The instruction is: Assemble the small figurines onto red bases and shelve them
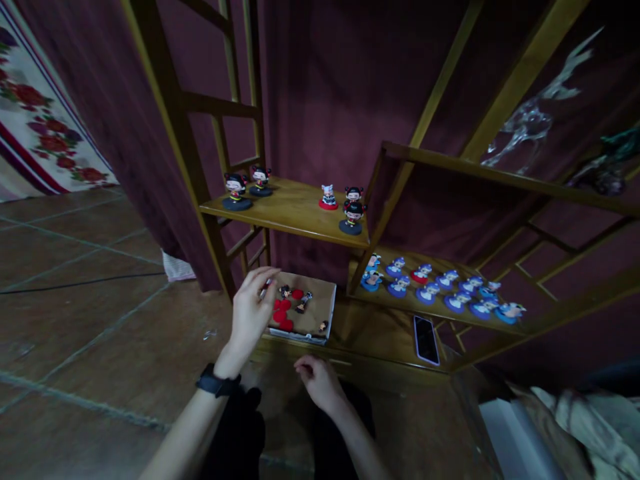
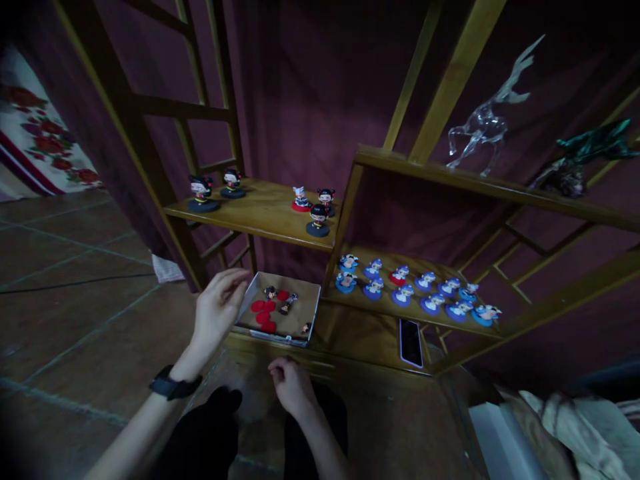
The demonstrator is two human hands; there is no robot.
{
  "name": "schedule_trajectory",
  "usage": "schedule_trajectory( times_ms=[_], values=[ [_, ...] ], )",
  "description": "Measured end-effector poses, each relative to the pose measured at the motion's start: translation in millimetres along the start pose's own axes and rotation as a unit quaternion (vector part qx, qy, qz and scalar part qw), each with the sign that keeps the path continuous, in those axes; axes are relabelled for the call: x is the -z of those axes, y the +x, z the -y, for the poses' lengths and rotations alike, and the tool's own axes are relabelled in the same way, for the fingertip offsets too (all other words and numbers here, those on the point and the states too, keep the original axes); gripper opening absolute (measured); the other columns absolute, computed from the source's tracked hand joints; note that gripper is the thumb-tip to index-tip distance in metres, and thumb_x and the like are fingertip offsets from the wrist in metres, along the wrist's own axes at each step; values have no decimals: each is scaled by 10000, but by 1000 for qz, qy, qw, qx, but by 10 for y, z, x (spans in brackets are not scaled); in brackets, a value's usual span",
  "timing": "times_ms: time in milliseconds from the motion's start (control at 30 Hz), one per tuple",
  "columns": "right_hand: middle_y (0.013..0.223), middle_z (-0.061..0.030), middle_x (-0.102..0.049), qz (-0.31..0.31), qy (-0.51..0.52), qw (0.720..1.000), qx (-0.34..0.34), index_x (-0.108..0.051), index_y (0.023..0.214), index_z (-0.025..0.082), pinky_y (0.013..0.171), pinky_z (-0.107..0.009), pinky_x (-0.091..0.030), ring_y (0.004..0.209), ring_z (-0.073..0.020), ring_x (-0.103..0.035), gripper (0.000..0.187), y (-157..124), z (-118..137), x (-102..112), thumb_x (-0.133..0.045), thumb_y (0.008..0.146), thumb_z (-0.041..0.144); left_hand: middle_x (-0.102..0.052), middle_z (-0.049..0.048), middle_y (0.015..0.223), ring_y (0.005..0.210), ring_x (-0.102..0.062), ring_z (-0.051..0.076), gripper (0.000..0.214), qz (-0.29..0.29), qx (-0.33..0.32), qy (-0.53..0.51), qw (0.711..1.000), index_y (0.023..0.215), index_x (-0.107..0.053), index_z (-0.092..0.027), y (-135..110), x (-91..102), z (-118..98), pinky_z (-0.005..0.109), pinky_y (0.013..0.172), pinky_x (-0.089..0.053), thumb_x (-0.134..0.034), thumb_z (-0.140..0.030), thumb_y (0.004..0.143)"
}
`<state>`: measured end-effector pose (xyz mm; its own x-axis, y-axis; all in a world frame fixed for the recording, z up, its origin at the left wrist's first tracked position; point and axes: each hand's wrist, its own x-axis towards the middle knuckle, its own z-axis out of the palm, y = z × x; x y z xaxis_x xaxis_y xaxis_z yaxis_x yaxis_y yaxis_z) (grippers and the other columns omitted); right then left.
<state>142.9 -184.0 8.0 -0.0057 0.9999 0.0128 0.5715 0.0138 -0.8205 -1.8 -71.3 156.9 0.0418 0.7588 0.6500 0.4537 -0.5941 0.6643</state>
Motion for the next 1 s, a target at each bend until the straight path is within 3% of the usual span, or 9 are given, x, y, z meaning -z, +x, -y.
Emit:
schedule_trajectory(
  times_ms=[67,200,333,433,567,700,833,1000],
  values=[
    [874,0,-690,-3,3,1000,-13,-642,887,240,754,-246,-450,835,-149,-630,232,67,-27,-2,-454,796,140,-624,67,1035,947,-577,182,238,43,51,-23,998,962,-641,-180,-95,-136,326,293,820,-457,-500,-245,782],
    [860,12,-692,-7,-29,999,-35,-641,876,251,753,-238,-442,823,-145,-632,236,243,-85,-21,-450,794,142,-678,66,903,822,-617,190,236,56,179,-54,981,911,-665,-168,-262,-445,880,297,760,-468,-543,-253,729],
    [871,12,-692,-17,-92,995,-35,-640,875,265,747,-232,-424,831,-151,-629,223,464,-136,-28,-452,807,168,-697,51,784,757,-629,199,165,120,253,-119,953,805,-690,-178,-418,-703,1221,286,712,-467,-590,-214,678],
    [875,8,-690,-25,-123,991,-35,-639,884,269,739,-233,-417,832,-155,-626,229,690,-173,-22,-448,809,167,-697,51,766,751,-628,197,133,112,284,-145,941,768,-692,-183,-488,-795,1396,271,694,-463,-607,-211,670],
    [920,-5,-674,-46,-136,990,-11,-641,888,256,766,-233,-412,867,-153,-612,237,1146,-237,-33,-446,802,152,-687,49,709,682,-623,178,160,59,364,-222,903,779,-685,-154,-450,-773,1536,251,629,-466,-662,-205,629],
    [1042,-35,-632,-68,-158,985,-4,-613,994,227,827,-240,-397,961,-155,-577,291,1753,-347,-133,-416,809,120,-694,78,751,666,-637,145,225,35,452,-376,808,859,-659,-112,-305,-652,1529,232,616,-483,-673,-163,640],
    [1131,-54,-586,-43,-245,969,-10,-554,1105,213,879,-262,-361,1050,-168,-516,364,2249,-496,-334,-429,787,88,-694,104,815,703,-654,132,208,15,511,-452,731,894,-644,-107,-206,-511,1524,208,621,-501,-621,-89,688],
    [1105,-85,-563,-46,-329,942,-39,-548,1068,197,893,-322,-336,1017,-196,-497,294,2489,-633,-579,-398,819,153,-692,94,811,689,-657,122,224,-12,533,-472,702,930,-629,-116,-158,-402,1598,194,597,-510,-590,-63,715]
  ],
)
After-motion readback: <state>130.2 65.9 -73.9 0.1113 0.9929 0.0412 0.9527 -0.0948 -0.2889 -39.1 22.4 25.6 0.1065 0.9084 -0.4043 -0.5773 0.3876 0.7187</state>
